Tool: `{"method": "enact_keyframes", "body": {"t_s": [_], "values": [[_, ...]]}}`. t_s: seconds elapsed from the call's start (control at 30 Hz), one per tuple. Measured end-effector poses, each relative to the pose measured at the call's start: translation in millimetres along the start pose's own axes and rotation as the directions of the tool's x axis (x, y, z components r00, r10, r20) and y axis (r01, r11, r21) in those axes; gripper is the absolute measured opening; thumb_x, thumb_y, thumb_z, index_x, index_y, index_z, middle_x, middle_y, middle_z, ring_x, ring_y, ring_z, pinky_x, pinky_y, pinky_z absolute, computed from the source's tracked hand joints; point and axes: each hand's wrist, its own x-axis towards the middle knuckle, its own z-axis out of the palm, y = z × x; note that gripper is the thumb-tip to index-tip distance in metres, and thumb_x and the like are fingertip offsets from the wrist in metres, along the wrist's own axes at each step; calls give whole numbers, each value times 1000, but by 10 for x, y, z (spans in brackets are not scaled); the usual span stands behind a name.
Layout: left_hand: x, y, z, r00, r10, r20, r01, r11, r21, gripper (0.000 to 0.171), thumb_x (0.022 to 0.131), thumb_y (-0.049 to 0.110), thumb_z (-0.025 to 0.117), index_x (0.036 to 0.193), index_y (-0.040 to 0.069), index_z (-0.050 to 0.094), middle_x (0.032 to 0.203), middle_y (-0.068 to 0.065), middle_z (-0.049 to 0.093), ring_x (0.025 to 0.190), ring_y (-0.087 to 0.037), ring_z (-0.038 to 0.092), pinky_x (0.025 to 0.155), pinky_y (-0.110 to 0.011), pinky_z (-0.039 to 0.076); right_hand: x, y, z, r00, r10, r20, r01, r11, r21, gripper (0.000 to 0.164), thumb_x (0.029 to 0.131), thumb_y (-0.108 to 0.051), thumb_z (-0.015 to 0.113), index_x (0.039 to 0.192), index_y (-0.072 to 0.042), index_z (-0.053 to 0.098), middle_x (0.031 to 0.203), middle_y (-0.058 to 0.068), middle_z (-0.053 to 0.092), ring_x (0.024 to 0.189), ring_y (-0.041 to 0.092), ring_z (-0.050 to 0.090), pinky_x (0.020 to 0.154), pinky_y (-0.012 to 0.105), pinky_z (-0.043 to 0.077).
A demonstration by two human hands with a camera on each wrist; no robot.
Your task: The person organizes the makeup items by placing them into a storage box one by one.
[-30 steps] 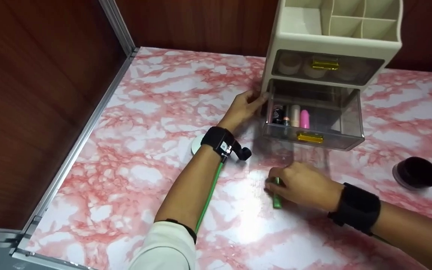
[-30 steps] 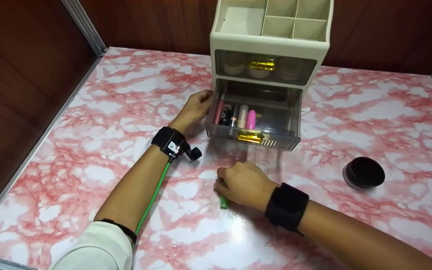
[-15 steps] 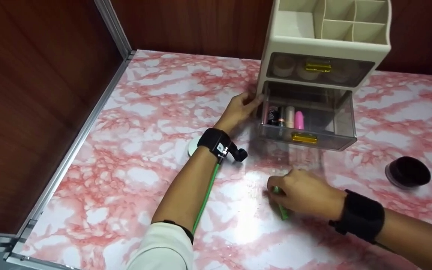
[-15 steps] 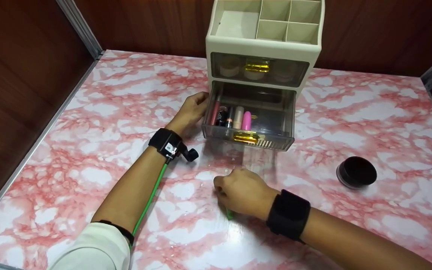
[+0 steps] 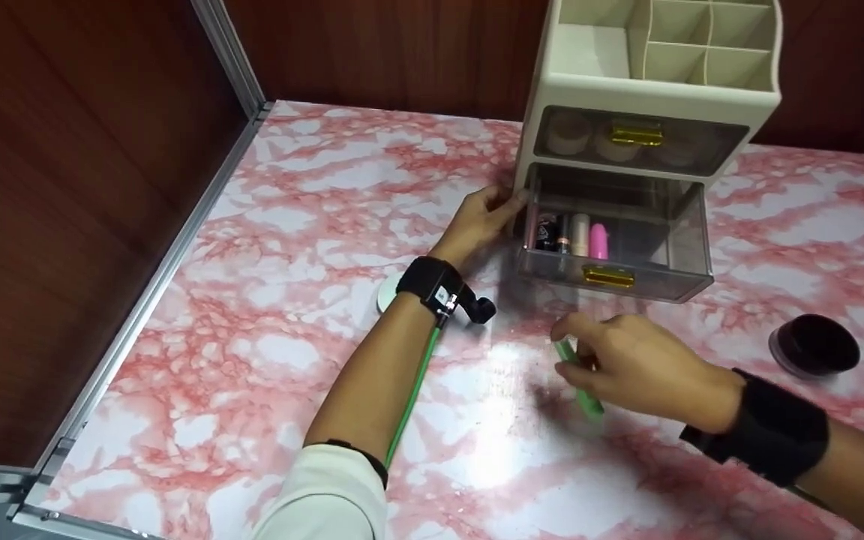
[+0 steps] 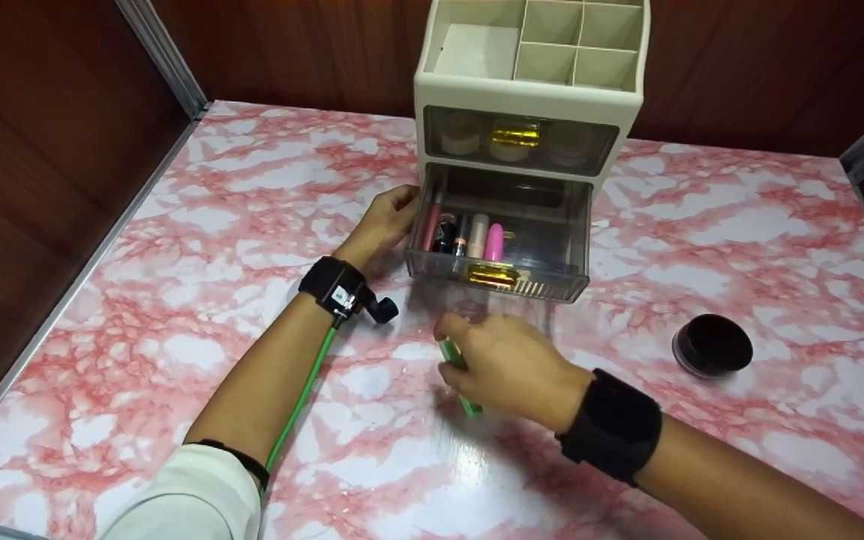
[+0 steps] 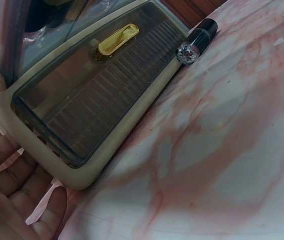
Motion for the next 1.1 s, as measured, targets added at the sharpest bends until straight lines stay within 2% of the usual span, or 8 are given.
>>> {"method": "enact_keyframes", "body": {"t_s": [0.2,0.33,0.4,0.47,0.57,0.7,0.97,1.1], "values": [[5,25,36,1000,-22,18,24,986,-163,33,91,32,70,98,2,62,89,-14,56,80,-27,54,78,-46,48,38,-25,-250,991,-43,-125,40,999,-24,22,87,-15,73,108,-17,64,65,-20,57,46,-9,44,42,17,40],[0,29,61,998,-43,45,56,941,-335,32,88,26,72,101,-1,61,96,-17,58,83,-29,56,84,-51,46,70,-4,-401,974,-99,-204,98,995,-12,27,86,-9,74,111,-13,65,70,-15,64,52,-9,51,45,12,44],[-1,29,65,997,-48,56,65,926,-371,33,88,25,73,103,-2,61,98,-17,59,85,-29,58,84,-50,48,79,19,-464,970,-96,-225,99,995,2,30,85,-8,74,114,-11,65,70,-12,65,52,-7,52,45,12,44],[2,22,56,998,-51,46,64,941,-332,33,88,26,72,103,-2,62,96,-16,59,82,-28,58,80,-47,50,90,51,-516,969,-69,-238,73,997,6,32,86,-9,74,116,-11,66,69,-12,64,52,-5,53,46,13,44],[9,17,20,1000,-20,13,21,995,-94,33,92,33,69,103,2,64,94,-11,61,81,-21,58,76,-36,51,94,92,-592,975,23,-222,-18,1000,24,29,90,-15,72,118,-14,66,67,-12,60,49,1,51,43,19,44],[33,34,-6,1000,20,-3,-19,986,166,39,94,42,64,107,5,65,96,-6,64,84,-14,57,73,-25,49,84,134,-717,970,152,-192,-139,987,76,30,93,-22,69,122,-16,63,68,-11,61,45,8,48,37,25,40],[23,18,-8,1000,12,23,-13,998,57,40,93,38,67,112,4,65,107,-7,67,99,-23,62,83,-30,52,152,251,-921,903,329,-277,-302,944,135,31,91,-31,71,119,-18,65,82,1,71,54,13,61,44,23,46],[4,4,-20,1000,6,7,-7,996,89,39,93,40,66,111,5,65,106,-6,66,98,-20,61,82,-27,51,207,358,-970,866,379,-327,-347,925,153,32,90,-30,72,117,-15,65,87,6,73,56,9,62,47,19,46]]}}
